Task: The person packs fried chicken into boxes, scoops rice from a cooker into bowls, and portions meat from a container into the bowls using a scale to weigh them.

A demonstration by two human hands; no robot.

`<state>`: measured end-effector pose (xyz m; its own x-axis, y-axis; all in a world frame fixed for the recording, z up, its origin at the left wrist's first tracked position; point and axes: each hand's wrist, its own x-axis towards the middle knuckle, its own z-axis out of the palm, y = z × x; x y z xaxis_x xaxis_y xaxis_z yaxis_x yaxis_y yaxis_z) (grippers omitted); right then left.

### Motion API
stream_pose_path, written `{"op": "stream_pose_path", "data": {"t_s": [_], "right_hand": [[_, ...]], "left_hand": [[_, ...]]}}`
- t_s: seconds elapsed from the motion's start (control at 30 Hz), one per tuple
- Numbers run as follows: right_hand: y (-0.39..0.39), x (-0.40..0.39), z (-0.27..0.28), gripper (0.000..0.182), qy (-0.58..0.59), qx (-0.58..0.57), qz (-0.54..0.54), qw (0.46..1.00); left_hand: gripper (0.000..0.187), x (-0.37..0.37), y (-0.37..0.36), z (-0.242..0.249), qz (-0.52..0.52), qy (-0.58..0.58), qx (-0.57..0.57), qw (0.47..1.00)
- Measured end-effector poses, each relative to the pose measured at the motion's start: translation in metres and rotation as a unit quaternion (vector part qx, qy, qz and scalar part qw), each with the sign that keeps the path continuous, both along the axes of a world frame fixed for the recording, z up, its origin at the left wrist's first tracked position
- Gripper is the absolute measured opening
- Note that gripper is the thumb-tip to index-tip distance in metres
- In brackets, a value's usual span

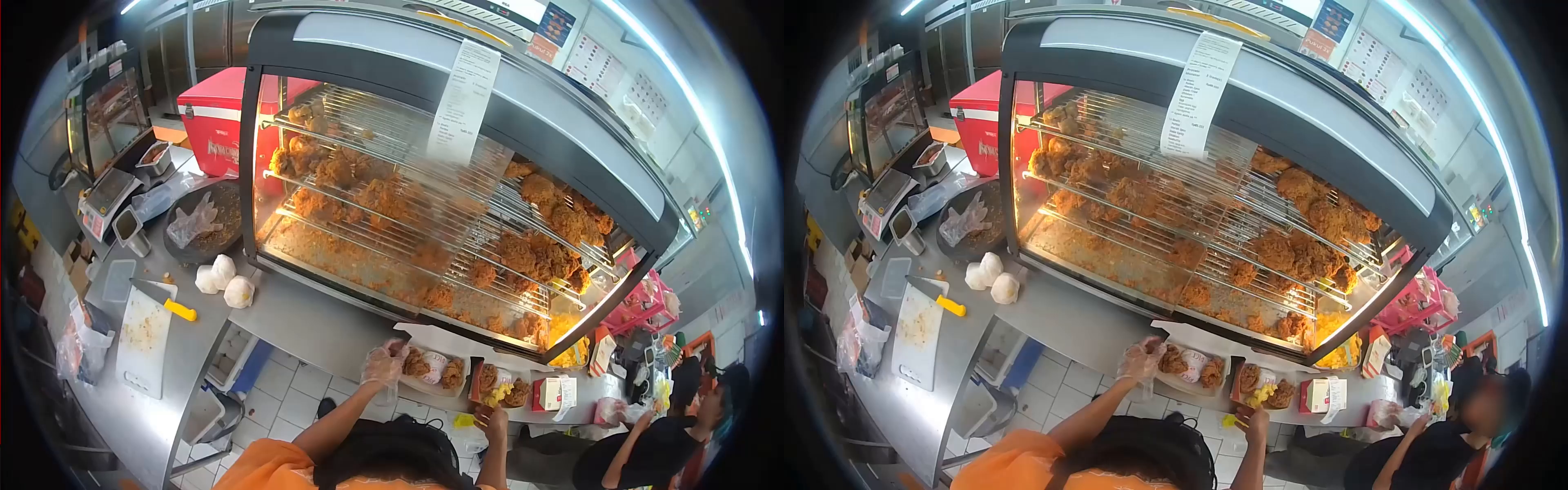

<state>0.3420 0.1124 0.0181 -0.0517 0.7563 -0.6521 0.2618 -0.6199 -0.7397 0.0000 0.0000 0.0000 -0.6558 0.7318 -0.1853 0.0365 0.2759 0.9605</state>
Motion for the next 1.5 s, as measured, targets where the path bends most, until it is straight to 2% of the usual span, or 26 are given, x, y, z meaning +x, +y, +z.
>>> {"op": "stream_pose_path", "data": {"t_s": [0.1, 0.27, 0.4, 0.43, 0.5, 0.6, 0.67, 0.77, 0.9, 1.0, 1.07, 1.17, 1.3, 1.5], "right_hand": [[-0.020, -0.021, -0.008, 0.058, 0.008, -0.011, -0.011, 1.000], [-0.019, -0.023, -0.006, 0.056, -0.005, 0.007, -0.016, 1.000], [-0.019, -0.019, -0.010, 0.054, -0.008, 0.010, 0.001, 1.000], [-0.019, -0.018, -0.011, 0.054, -0.008, 0.014, 0.001, 1.000], [-0.018, -0.016, -0.010, 0.053, -0.008, 0.019, 0.002, 1.000], [-0.018, -0.018, -0.002, 0.053, -0.003, 0.011, -0.004, 1.000], [-0.019, -0.018, 0.000, 0.052, 0.001, 0.009, -0.006, 1.000], [-0.019, -0.016, 0.001, 0.053, -0.002, 0.014, 0.004, 1.000], [-0.017, -0.011, 0.002, 0.054, -0.002, 0.018, 0.008, 1.000], [-0.017, -0.009, 0.007, 0.055, -0.006, 0.020, 0.014, 1.000], [-0.018, -0.007, 0.006, 0.056, 0.000, 0.022, 0.014, 1.000], [-0.017, -0.004, 0.001, 0.056, 0.002, 0.031, 0.016, 0.999], [-0.016, -0.009, 0.002, 0.056, 0.001, 0.036, 0.012, 0.999], [-0.012, -0.002, 0.015, 0.058, -0.002, 0.016, 0.033, 0.999]], "left_hand": [[0.046, -0.018, -0.023, 0.034, 0.005, 0.028, -0.084, 0.996], [0.040, -0.013, -0.024, 0.054, 0.005, 0.167, -0.086, 0.982], [0.037, -0.015, -0.021, 0.063, 0.020, 0.215, -0.080, 0.973], [0.033, -0.017, -0.021, 0.065, -0.009, 0.201, -0.102, 0.974], [0.030, -0.018, -0.021, 0.063, -0.037, 0.187, -0.123, 0.974], [0.025, -0.013, -0.020, 0.058, -0.053, 0.153, -0.075, 0.984], [0.021, -0.001, -0.018, 0.063, -0.015, 0.244, -0.105, 0.964], [0.021, 0.008, -0.015, 0.056, -0.017, 0.295, -0.105, 0.950], [0.020, 0.001, -0.018, 0.043, -0.022, 0.336, -0.104, 0.936], [0.020, -0.009, -0.027, 0.037, -0.027, 0.330, -0.151, 0.932], [0.021, -0.017, -0.036, 0.028, 0.025, 0.384, -0.070, 0.920], [0.024, -0.030, -0.042, 0.013, 0.036, 0.389, -0.014, 0.920], [0.026, -0.026, -0.040, 0.013, 0.025, 0.392, 0.005, 0.920], [0.027, -0.010, -0.034, 0.031, 0.008, 0.320, -0.082, 0.944]]}}
